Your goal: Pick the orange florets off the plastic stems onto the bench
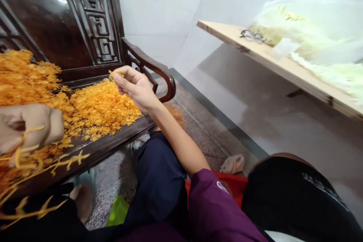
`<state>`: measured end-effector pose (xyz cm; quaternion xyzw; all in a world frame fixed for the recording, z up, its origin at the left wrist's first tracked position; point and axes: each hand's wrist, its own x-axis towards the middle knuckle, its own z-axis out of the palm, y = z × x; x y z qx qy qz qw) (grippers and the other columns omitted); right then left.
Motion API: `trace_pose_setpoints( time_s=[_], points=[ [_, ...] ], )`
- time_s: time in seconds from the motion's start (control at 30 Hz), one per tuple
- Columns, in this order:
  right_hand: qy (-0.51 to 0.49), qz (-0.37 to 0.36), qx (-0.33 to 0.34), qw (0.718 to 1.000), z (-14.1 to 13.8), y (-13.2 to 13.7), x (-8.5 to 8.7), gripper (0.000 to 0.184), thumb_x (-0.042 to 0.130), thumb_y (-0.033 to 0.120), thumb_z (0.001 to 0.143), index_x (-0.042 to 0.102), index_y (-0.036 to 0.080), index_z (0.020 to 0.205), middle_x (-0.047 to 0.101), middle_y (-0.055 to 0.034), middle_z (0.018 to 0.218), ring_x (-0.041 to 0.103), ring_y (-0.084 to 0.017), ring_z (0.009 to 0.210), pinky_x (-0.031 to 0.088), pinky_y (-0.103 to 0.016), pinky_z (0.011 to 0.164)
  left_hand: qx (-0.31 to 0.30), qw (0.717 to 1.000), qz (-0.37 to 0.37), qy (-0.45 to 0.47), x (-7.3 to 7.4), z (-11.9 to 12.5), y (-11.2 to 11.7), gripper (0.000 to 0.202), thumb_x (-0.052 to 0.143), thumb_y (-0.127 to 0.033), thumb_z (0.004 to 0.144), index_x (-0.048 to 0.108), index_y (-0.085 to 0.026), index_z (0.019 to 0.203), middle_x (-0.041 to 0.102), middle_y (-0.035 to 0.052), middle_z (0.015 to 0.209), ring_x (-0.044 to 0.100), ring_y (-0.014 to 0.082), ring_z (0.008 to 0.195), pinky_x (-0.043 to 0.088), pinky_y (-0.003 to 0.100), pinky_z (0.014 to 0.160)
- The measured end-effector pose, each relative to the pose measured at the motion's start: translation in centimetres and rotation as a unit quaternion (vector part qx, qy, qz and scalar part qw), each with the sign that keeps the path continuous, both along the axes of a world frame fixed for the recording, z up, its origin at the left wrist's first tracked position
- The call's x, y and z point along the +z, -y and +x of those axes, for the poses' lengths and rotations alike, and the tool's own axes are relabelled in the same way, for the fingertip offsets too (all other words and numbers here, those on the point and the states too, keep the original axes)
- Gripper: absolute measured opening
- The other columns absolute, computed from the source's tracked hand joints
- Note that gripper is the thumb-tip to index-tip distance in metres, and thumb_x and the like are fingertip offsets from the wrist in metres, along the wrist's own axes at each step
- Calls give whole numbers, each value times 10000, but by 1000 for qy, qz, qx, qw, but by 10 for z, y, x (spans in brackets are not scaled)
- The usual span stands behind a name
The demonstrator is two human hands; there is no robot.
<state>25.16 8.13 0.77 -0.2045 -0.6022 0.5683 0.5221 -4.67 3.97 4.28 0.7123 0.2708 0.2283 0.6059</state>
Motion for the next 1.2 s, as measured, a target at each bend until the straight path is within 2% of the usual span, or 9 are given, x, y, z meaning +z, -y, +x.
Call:
trace_pose_setpoints(
  time_s=[0.1, 0.23, 0.33, 0.53, 0.67, 0.93, 1.07, 1.13, 1.2],
  points=[
    [166, 13, 1, 986, -8, -12, -29, 288, 785, 369, 969, 577, 178, 1026, 601, 40, 762, 514, -92, 688, 430, -236, 661, -54, 995, -33, 72, 8, 10, 1, 488, 837, -627, 800, 782, -227, 526, 503, 74, 430, 493, 159, 404, 421, 302, 389],
    [338, 55, 64, 937, -31, -17, -66, 194, 657, 132, 992, 586, 124, 1172, 645, 18, 796, 560, -115, 699, 447, -252, 683, 66, 969, -104, 212, 5, 23, -2, 325, 875, -440, 849, 781, -182, 676, 370, -16, 516, 342, 73, 414, 301, 194, 369],
    [393, 68, 112, 910, -41, -18, -75, 288, 575, 68, 974, 613, 101, 1258, 719, -68, 1009, 634, -153, 841, 523, -297, 791, 161, 929, -162, 292, 4, 33, -2, 448, 571, -382, 1095, 723, -167, 733, 356, -25, 556, 315, 67, 409, 264, 159, 356],
    [194, -20, 285, 939, -31, -11, -46, 578, 840, 208, 839, 594, 180, 1361, 691, -133, 1415, 659, -204, 1209, 577, -333, 997, 362, 809, -201, 418, 3, 47, -10, 333, 594, -408, 1121, 639, -216, 853, 420, -55, 574, 397, 58, 442, 329, 140, 395],
    [116, -125, 332, 928, -21, 8, -20, 647, 837, 290, 912, 530, 203, 1475, 773, -132, 1272, 726, -184, 1093, 577, -312, 947, 422, 774, -178, 437, -12, 42, -25, 234, 716, -406, 1061, 657, -227, 923, 577, -51, 668, 523, 50, 522, 473, 134, 518],
    [123, -74, 137, 980, -10, 7, -19, 269, 841, 395, 952, 762, 144, 1008, 617, 30, 704, 553, -79, 622, 457, -217, 596, 485, 786, -140, 356, -35, 17, -37, 183, 755, -352, 1004, 729, -186, 932, 665, 5, 749, 619, 95, 649, 552, 193, 652],
    [85, 52, -67, 993, 32, 17, 23, 175, 799, 361, 962, 799, 187, 987, 669, 2, 713, 581, -98, 623, 441, -266, 611, 511, 785, -204, 286, -37, -2, -32, 130, 652, -231, 999, 704, -160, 904, 673, 9, 737, 621, 94, 659, 552, 207, 664],
    [71, 189, -262, 944, 63, 29, 55, 126, 736, 301, 963, 834, 223, 971, 738, -8, 776, 610, -102, 676, 407, -340, 673, 485, 806, -238, 240, -42, -10, -25, 93, 626, -178, 975, 701, -149, 928, 673, -2, 731, 619, 94, 651, 548, 212, 665],
    [35, 291, -455, 841, 96, 40, 79, 349, 603, 359, 955, 751, 218, 672, 789, 24, 865, 640, -126, 743, 335, -477, 735, 463, 823, -260, 203, -49, -16, -19, 83, 627, -141, 947, 708, -130, 935, 672, -4, 712, 610, 98, 629, 537, 212, 636]
  ],
)
